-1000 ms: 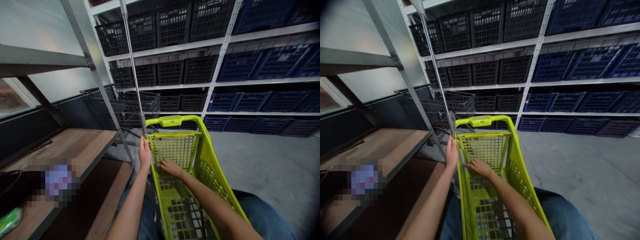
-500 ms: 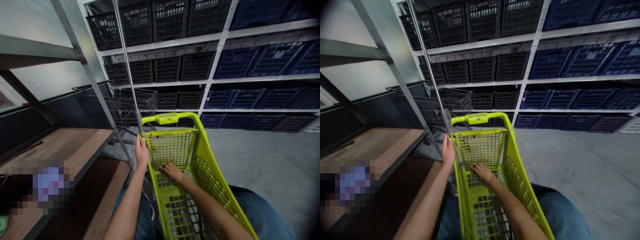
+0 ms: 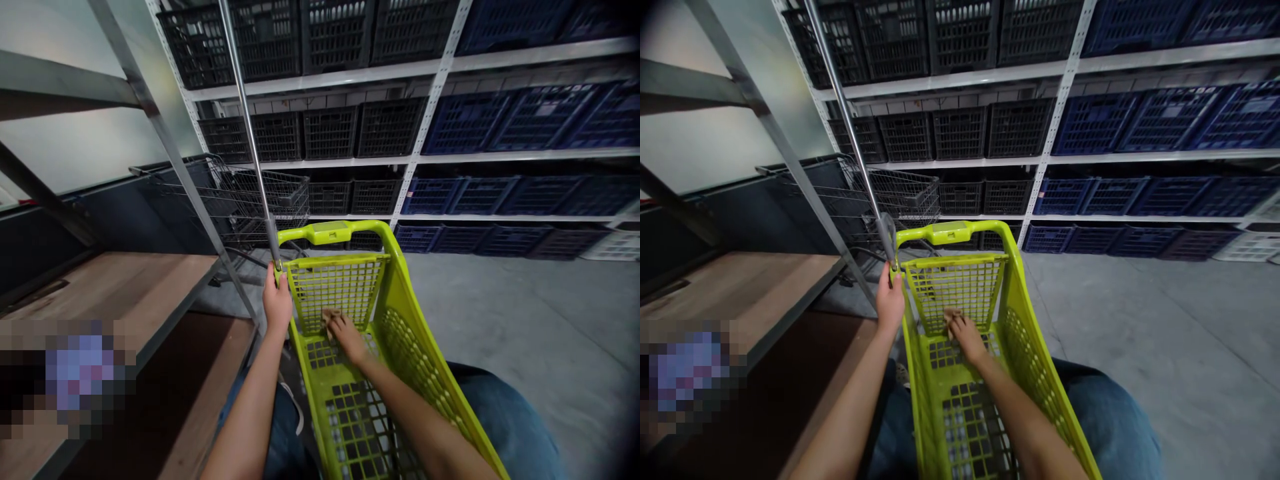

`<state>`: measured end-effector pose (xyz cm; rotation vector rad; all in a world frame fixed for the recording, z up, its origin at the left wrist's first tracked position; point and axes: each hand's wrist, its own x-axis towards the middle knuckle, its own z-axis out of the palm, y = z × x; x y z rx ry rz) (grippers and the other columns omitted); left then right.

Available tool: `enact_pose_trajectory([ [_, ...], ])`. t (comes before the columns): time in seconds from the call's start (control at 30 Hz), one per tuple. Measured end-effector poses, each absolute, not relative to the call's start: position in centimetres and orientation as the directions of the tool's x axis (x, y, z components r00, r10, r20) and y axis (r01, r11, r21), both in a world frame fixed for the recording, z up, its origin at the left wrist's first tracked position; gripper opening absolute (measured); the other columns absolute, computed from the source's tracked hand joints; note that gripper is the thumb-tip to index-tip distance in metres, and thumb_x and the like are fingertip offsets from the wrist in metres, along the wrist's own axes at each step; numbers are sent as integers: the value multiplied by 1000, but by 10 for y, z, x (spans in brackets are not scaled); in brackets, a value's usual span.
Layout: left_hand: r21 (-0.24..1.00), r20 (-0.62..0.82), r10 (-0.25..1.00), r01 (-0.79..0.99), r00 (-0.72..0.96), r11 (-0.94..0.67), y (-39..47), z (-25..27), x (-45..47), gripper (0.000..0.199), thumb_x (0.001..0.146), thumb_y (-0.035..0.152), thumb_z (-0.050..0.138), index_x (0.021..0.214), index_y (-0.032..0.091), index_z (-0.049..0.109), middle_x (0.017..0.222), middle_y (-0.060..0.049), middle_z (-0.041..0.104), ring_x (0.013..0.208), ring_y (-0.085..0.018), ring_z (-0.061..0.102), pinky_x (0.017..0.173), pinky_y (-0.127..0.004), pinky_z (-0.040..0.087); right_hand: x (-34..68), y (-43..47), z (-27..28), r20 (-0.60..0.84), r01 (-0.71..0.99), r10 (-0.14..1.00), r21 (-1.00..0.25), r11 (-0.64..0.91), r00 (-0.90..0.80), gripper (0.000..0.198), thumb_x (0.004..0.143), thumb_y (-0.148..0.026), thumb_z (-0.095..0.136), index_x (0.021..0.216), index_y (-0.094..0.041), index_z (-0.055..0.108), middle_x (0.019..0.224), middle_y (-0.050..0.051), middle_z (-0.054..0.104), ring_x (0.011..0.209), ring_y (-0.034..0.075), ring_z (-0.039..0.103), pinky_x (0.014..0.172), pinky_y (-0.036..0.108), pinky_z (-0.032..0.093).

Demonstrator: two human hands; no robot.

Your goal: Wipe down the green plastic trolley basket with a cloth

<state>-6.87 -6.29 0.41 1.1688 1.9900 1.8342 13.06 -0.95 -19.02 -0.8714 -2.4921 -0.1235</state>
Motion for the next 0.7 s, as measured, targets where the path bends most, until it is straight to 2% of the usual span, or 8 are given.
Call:
enact_pose_trajectory([
  [0.07, 905, 369, 649, 416, -665, -88, -63, 5, -68, 51, 94, 35, 48, 143, 22, 45, 146, -7, 51, 135, -19, 46, 114, -30, 33, 141, -20, -205, 394, 626, 607, -96, 774, -690, 21, 91, -12, 51, 108, -21, 60, 106, 8, 61, 92, 22, 53, 81, 36, 46],
  [0.13, 903, 384, 648, 414, -658, -115, -63, 6, -68, 51, 92, 36, 51, 142, 23, 46, 146, -6, 51, 135, -19, 47, 114, -30, 33, 145, -16, -190, 388, 647, 632, -108, 754, -671, 16, 91, -15, 53, 104, -21, 60, 104, 7, 61, 91, 22, 51, 79, 34, 44],
  [0.23, 907, 386, 645, 401, -660, -133, -62, 5, -69, 54, 90, 36, 56, 142, 23, 46, 146, -6, 51, 134, -20, 48, 114, -30, 33, 140, 11, -132, 539, 662, 609, -120, 740, -582, 17, 92, -16, 51, 106, -20, 61, 107, 8, 61, 93, 22, 50, 81, 33, 41],
  [0.33, 911, 378, 647, 391, -662, -132, -60, 2, -69, 59, 87, 36, 59, 143, 24, 45, 146, -6, 51, 132, -21, 49, 113, -31, 35, 130, 40, -74, 755, 705, 585, -239, 667, -298, 23, 92, -12, 46, 108, -19, 62, 109, 10, 60, 101, 23, 49, 86, 35, 40],
  [0.43, 907, 385, 650, 400, -655, -134, -60, 1, -69, 59, 88, 34, 58, 144, 24, 43, 147, -6, 49, 133, -21, 48, 113, -31, 34, 124, 52, -55, 816, 706, 558, -306, 639, -152, 26, 90, -11, 46, 110, -19, 62, 112, 10, 59, 106, 24, 48, 92, 39, 39],
  [0.5, 906, 386, 645, 403, -659, -130, -60, 1, -68, 59, 88, 33, 58, 144, 25, 43, 147, -5, 49, 133, -20, 48, 113, -30, 34, 123, 47, -72, 793, 709, 586, -314, 631, -170, 27, 90, -11, 47, 112, -19, 62, 113, 10, 59, 107, 25, 48, 92, 40, 40],
  [0.57, 907, 383, 643, 402, -663, -127, -60, 2, -68, 58, 88, 32, 58, 144, 25, 44, 147, -5, 49, 133, -19, 48, 114, -29, 33, 126, 30, -108, 719, 724, 645, -296, 623, -261, 29, 90, -10, 47, 113, -18, 61, 113, 11, 60, 104, 25, 48, 89, 38, 43],
  [0.7, 907, 383, 638, 402, -668, -124, -60, 4, -67, 57, 88, 30, 58, 143, 24, 46, 147, -5, 50, 134, -19, 47, 115, -29, 32, 142, -15, -190, 447, 738, 744, -233, 633, -496, 31, 87, -9, 53, 114, -22, 60, 111, 10, 61, 101, 25, 51, 87, 37, 45],
])
